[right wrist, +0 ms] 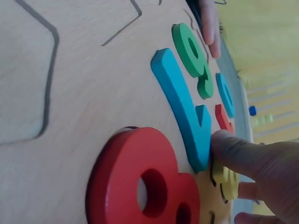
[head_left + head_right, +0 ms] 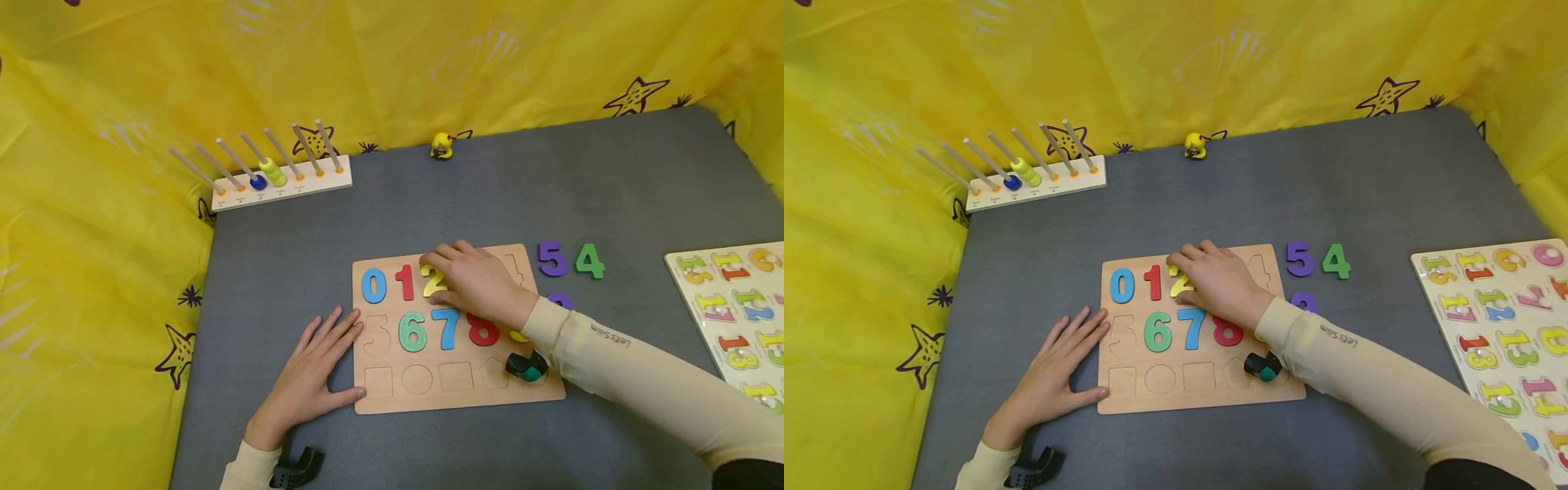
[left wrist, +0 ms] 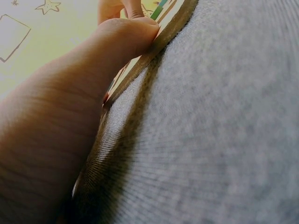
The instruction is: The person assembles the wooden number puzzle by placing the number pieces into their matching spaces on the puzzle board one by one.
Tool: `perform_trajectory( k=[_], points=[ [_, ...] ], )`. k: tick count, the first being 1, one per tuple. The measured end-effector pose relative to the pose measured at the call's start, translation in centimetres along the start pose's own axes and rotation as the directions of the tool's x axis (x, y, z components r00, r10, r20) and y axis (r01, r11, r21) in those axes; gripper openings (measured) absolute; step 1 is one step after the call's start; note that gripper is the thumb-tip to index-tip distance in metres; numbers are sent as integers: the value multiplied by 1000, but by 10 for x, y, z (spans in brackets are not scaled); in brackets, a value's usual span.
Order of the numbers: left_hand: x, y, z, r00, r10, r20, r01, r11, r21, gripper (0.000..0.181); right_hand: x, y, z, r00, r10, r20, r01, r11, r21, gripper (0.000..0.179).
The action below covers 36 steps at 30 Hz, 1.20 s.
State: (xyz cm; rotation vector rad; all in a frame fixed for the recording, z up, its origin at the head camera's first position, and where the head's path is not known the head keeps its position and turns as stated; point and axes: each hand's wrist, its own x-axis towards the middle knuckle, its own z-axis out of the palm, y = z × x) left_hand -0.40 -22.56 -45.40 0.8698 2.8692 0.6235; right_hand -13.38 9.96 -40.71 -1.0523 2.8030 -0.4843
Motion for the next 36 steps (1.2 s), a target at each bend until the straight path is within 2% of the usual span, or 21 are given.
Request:
perform_trajectory(
  k=[5, 14, 18, 20, 22, 24, 26, 31, 33, 36],
  points=[
    [0, 0, 2, 1000, -3, 5, 3, 1000, -8, 100, -2, 2, -3, 1000, 5, 9, -5, 1000, -22, 60],
    [2, 1, 5, 1000, 0, 2, 0, 1000, -22, 100, -6, 5, -5, 999, 13, 32, -13, 1000, -5, 60],
    [3, 1, 6, 1000, 6, 1, -5, 1000, -24, 100, -18, 10, -14, 1000, 27, 15, -28, 999, 39, 61],
    [2, 1, 5, 1000, 7, -1, -7, 1000, -23, 100, -29, 16, -22, 1000, 19, -14, -18, 997, 74, 60],
    [1, 0, 3, 1000, 5, -1, -5, 1000, -18, 100, -45, 25, -32, 999, -19, -46, 24, 993, 113, 59],
    [1, -1, 1, 1000, 3, -2, -4, 1000, -18, 101, -65, 38, -40, 995, -63, -78, 74, 987, 141, 59],
    [1, -2, -1, 1000, 6, 2, -6, 1000, -19, 100, -91, 53, -46, 991, -76, -110, 93, 984, 154, 60],
    [3, -2, -2, 1000, 10, 6, -10, 1000, -10, 101, -150, 80, -42, 983, 54, -173, -21, 982, 190, 72],
    [3, -2, -2, 1000, 10, 3, -10, 1000, -9, 101, -166, 86, -34, 981, 87, -171, -50, 977, 209, 78],
    [3, -1, 0, 1000, 13, -1, -13, 1000, -13, 102, -181, 94, -18, 983, 86, -163, -50, 976, 213, 84]
  ],
)
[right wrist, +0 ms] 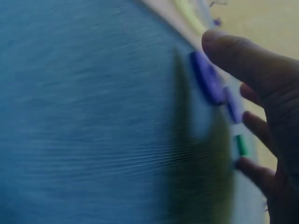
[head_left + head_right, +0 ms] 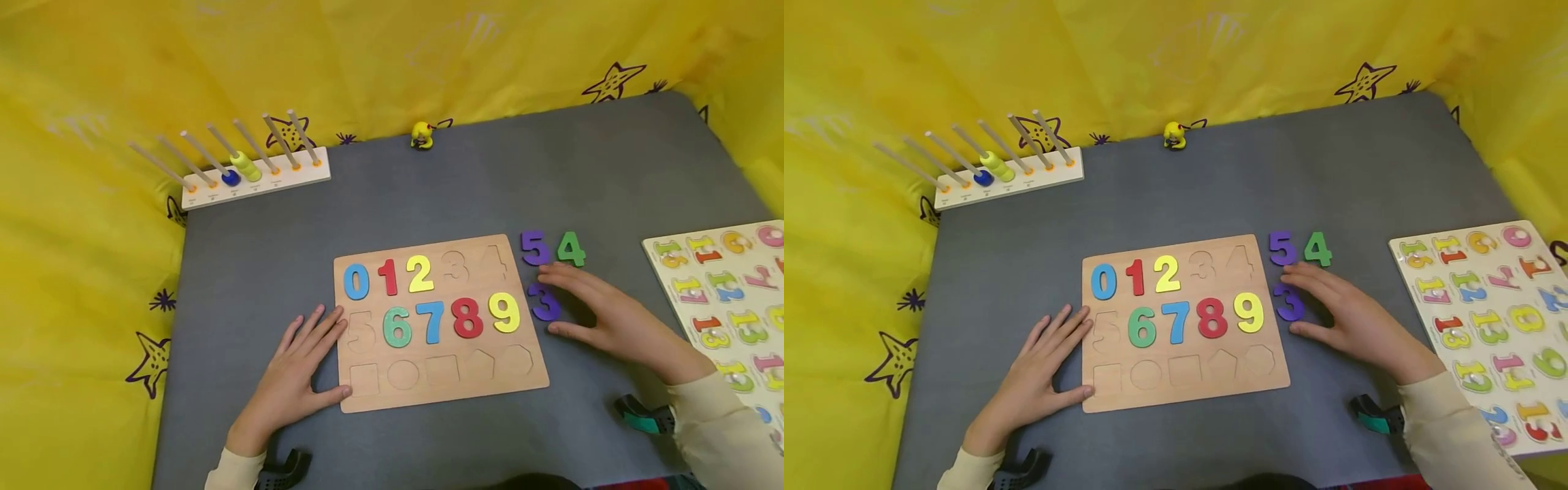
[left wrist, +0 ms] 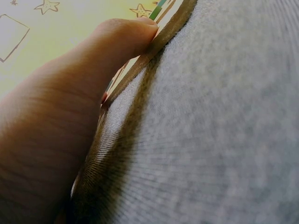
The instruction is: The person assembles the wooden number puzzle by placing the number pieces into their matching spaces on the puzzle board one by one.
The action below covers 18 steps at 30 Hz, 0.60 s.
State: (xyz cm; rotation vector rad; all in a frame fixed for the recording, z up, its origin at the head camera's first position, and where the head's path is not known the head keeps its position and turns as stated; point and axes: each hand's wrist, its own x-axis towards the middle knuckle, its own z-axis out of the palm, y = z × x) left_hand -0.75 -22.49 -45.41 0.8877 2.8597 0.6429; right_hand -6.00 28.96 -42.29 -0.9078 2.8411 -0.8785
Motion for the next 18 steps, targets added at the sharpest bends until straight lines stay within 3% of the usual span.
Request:
perform_trajectory(
  k=[7, 13, 18],
  points=[
    [-2, 0, 2, 1000, -1, -2, 1, 1000, 1, 102, -10, 11, 22, 999, -22, -26, 21, 1000, -11, 81],
    [-4, 0, 3, 1000, -9, -6, 9, 1000, 5, 102, -8, 12, 23, 996, -63, -59, 61, 997, -41, 65],
    [-3, 0, 1, 1000, -8, -1, 8, 1000, 10, 102, -2, 10, 18, 989, -98, -112, 94, 995, -41, 65]
  ],
)
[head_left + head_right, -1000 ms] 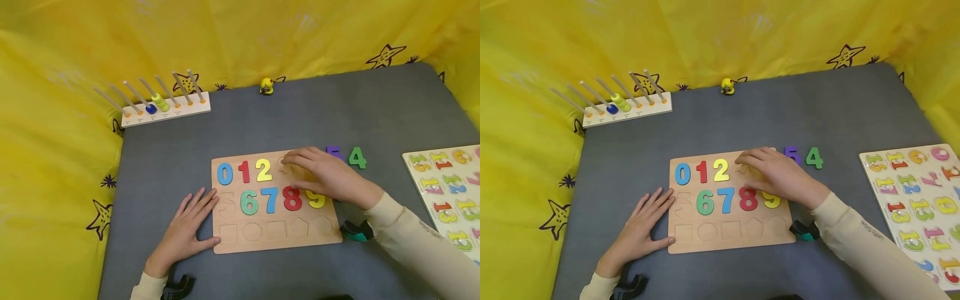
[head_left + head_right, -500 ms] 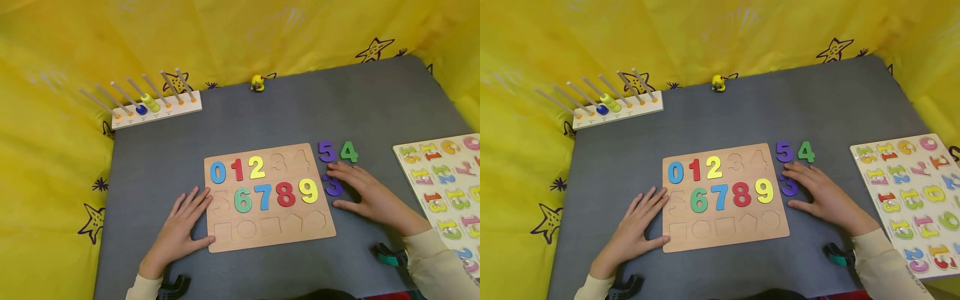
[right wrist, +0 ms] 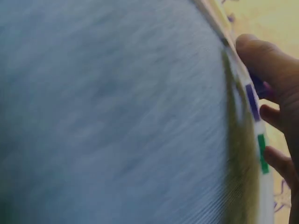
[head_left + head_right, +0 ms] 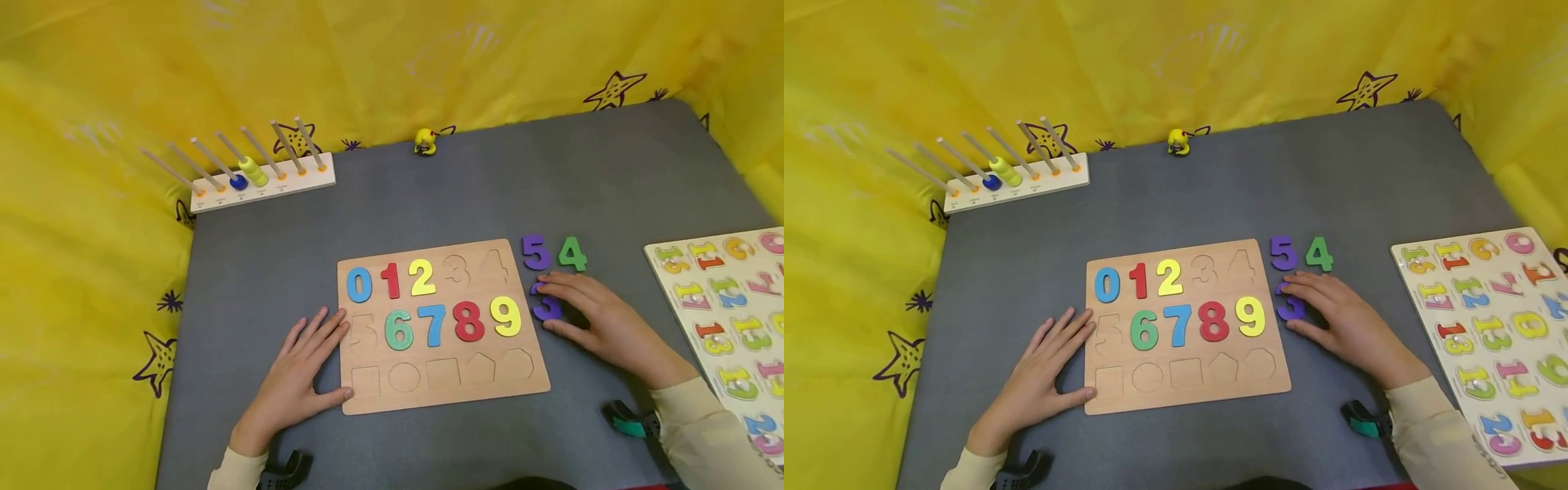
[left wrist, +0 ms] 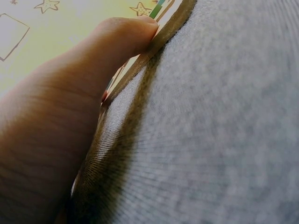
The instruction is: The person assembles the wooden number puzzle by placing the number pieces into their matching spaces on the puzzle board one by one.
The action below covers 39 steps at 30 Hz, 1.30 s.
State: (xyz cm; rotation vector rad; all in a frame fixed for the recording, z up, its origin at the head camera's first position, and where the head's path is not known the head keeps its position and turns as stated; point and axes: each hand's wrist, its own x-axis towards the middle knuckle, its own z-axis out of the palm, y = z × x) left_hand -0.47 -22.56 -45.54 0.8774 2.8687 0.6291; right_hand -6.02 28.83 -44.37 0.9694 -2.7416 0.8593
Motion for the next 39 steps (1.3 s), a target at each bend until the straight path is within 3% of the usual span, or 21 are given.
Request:
perform_trajectory(
  k=[4, 10, 19, 27, 39],
  points=[
    [1, 0, -1, 1000, 4, -4, -4, 1000, 0, 101, 16, -7, -5, 1000, -3, -5, 3, 1000, 8, 72],
    [0, 0, 1, 1000, 1, -1, -1, 1000, 6, 101, 55, -16, -5, 997, -38, 72, 38, 999, 2, 73],
    [-1, 0, 1, 1000, 1, -16, -1, 1000, 7, 101, 107, -26, 23, 982, -90, 169, 87, 996, 21, 60],
    [-2, 1, 2, 1000, -3, -14, 3, 1000, 12, 101, 119, -26, 42, 977, -96, 190, 97, 995, 6, 58],
    [-2, 2, 2, 1000, -15, -5, 15, 1000, 8, 101, 123, -31, 42, 973, -38, 228, 50, 998, -47, 60]
  ],
)
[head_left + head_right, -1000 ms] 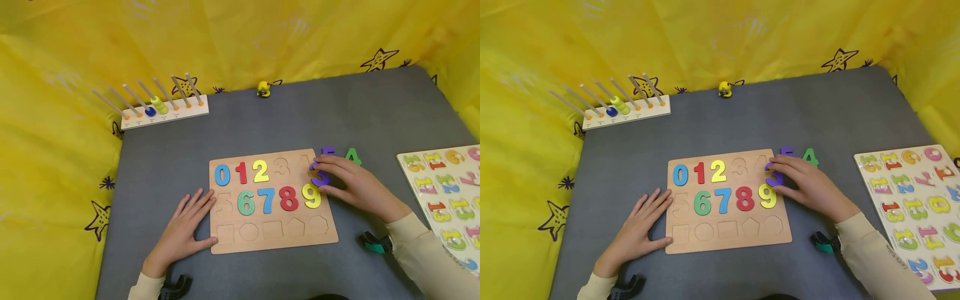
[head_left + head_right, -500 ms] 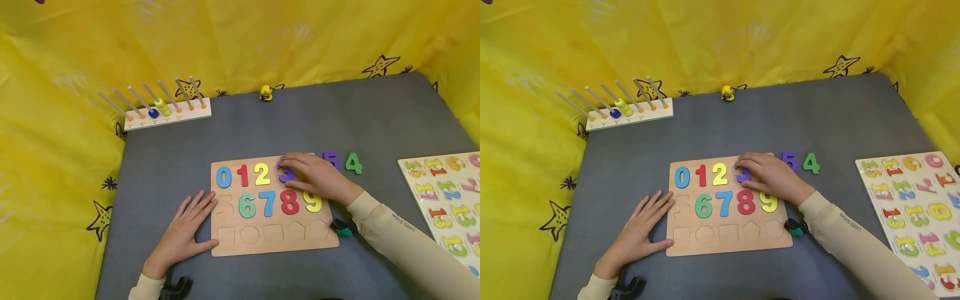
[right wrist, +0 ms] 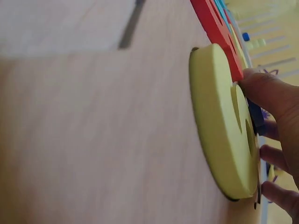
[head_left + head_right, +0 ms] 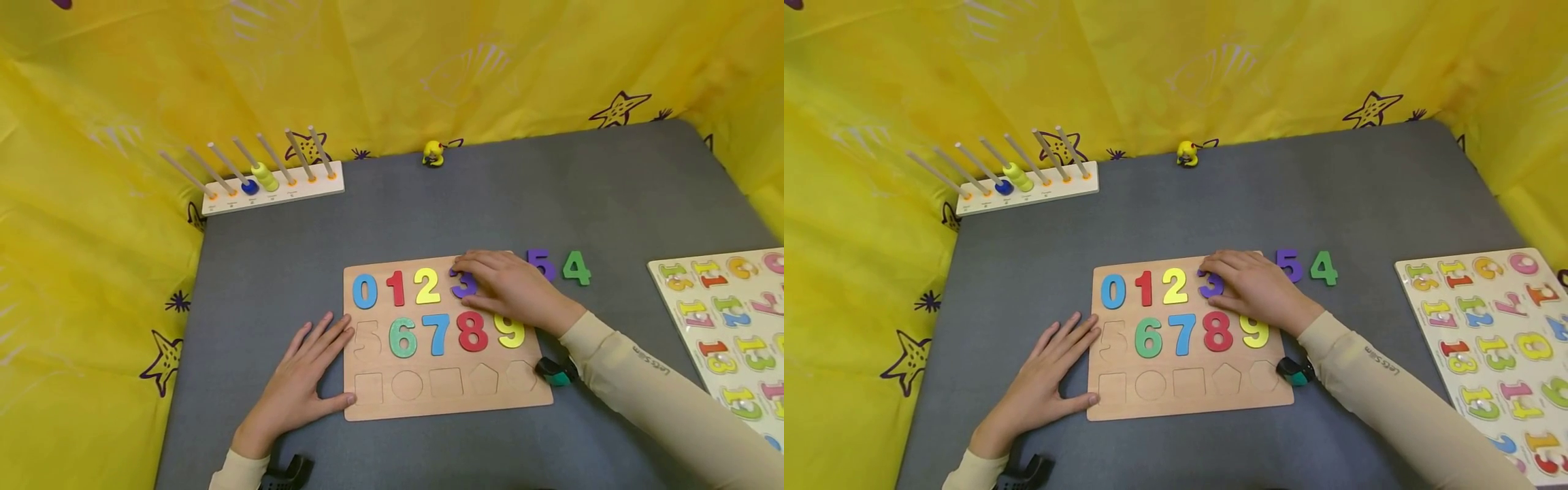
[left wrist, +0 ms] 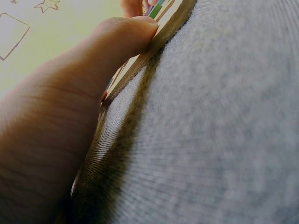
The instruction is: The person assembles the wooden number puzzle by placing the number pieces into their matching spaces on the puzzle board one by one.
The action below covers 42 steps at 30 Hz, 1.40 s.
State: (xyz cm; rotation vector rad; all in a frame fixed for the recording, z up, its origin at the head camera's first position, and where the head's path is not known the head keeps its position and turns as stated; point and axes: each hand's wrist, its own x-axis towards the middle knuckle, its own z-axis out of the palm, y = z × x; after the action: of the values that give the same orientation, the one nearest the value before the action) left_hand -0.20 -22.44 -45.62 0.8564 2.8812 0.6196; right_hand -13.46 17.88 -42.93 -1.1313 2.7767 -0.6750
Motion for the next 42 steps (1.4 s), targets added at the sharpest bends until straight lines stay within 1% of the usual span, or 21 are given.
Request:
perform_trajectory(
  k=[14, 33, 42],
  points=[
    [0, 0, 0, 1000, -3, -4, 3, 1000, -12, 101, 3, -1, 1, 1000, 25, 9, -25, 999, -22, 61],
    [1, 0, -1, 1000, 2, -7, -2, 1000, -4, 101, 3, -1, 0, 1000, 10, -4, -10, 999, -43, 61],
    [0, -1, 1, 1000, 7, -21, -7, 1000, 1, 101, 2, -3, 0, 1000, 14, -7, -14, 999, -49, 59]
  ],
)
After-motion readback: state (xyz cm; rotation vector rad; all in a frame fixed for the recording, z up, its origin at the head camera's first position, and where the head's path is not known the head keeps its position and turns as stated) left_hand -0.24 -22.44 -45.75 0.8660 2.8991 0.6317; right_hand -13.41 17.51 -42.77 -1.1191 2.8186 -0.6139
